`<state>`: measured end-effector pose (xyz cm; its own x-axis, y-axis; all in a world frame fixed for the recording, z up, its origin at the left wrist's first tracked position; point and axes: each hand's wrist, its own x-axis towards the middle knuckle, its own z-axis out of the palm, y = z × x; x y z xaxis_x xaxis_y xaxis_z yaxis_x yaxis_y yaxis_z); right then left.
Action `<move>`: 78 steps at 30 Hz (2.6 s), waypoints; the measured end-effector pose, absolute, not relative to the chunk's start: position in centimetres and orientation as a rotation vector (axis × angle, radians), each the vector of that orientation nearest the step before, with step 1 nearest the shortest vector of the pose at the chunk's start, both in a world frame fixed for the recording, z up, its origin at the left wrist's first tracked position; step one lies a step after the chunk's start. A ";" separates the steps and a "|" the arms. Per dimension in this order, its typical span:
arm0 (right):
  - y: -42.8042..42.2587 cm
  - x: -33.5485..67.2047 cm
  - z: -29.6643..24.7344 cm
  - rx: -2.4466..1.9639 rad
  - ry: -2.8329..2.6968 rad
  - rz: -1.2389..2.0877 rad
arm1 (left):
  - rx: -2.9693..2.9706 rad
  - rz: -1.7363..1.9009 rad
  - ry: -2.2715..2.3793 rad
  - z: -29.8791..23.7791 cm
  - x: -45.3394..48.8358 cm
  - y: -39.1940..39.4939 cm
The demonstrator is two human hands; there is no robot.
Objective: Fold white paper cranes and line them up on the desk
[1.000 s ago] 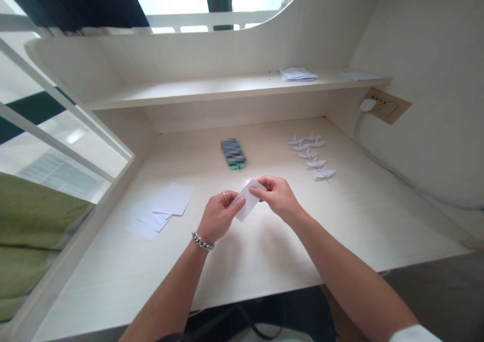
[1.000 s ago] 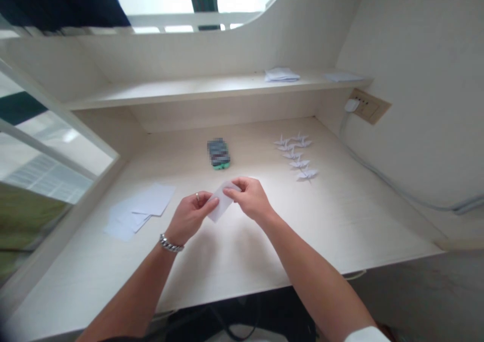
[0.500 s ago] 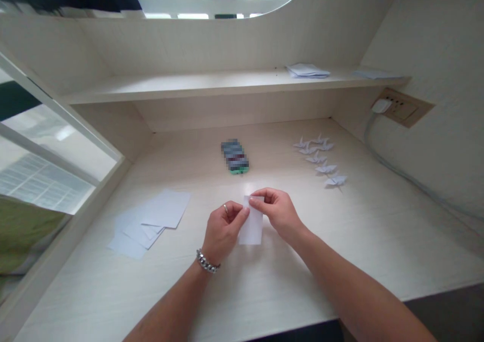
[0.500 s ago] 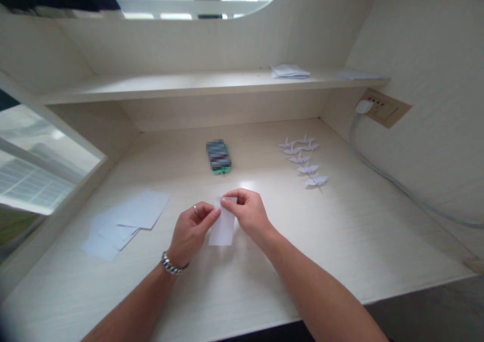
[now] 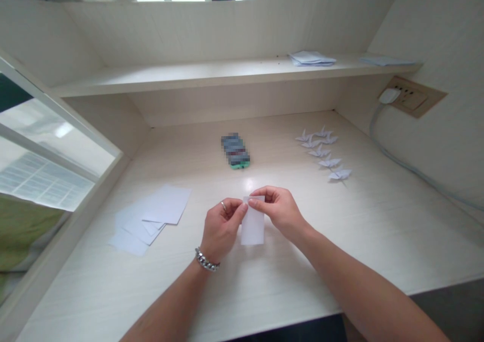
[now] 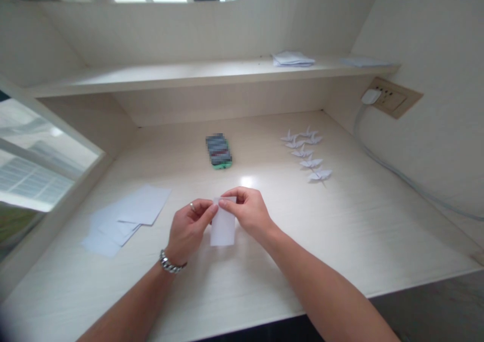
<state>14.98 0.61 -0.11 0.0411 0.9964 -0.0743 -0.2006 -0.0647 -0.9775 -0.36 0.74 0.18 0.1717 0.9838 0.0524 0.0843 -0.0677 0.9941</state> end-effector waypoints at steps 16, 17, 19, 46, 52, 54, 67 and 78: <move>0.7 14.8 -0.5 -1.133 -0.940 1.329 | 1.350 1.031 1.135 0.1 -0.4 0.8; 0.7 14.8 -0.6 -1.126 -0.924 1.347 | 1.353 1.033 1.130 0.2 -0.4 0.8; 0.7 14.8 -0.5 -1.092 -0.863 1.410 | 1.340 1.071 1.108 0.2 -0.3 0.8; 0.4 17.0 -0.4 -1.244 -1.332 1.476 | 1.163 1.034 1.137 -0.1 -0.9 1.6; 0.4 17.0 -0.6 -1.270 -1.381 1.460 | 1.271 0.968 1.179 0.1 -0.9 1.5; 0.4 16.9 -0.4 -1.276 -1.409 1.417 | 1.326 0.941 1.193 0.2 -0.9 1.5; 0.0 16.2 0.3 -1.355 -1.453 1.301 | 1.397 0.887 1.231 0.3 -1.0 1.5; 0.0 16.1 0.3 -1.389 -1.530 1.246 | 1.426 0.866 1.211 0.4 -1.1 1.4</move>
<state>16.07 0.04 0.26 -0.1675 0.9811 -0.0967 0.2929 -0.0441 -0.9551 -1.08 1.45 0.42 0.2327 0.9683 -0.0906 0.2278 0.0363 0.9730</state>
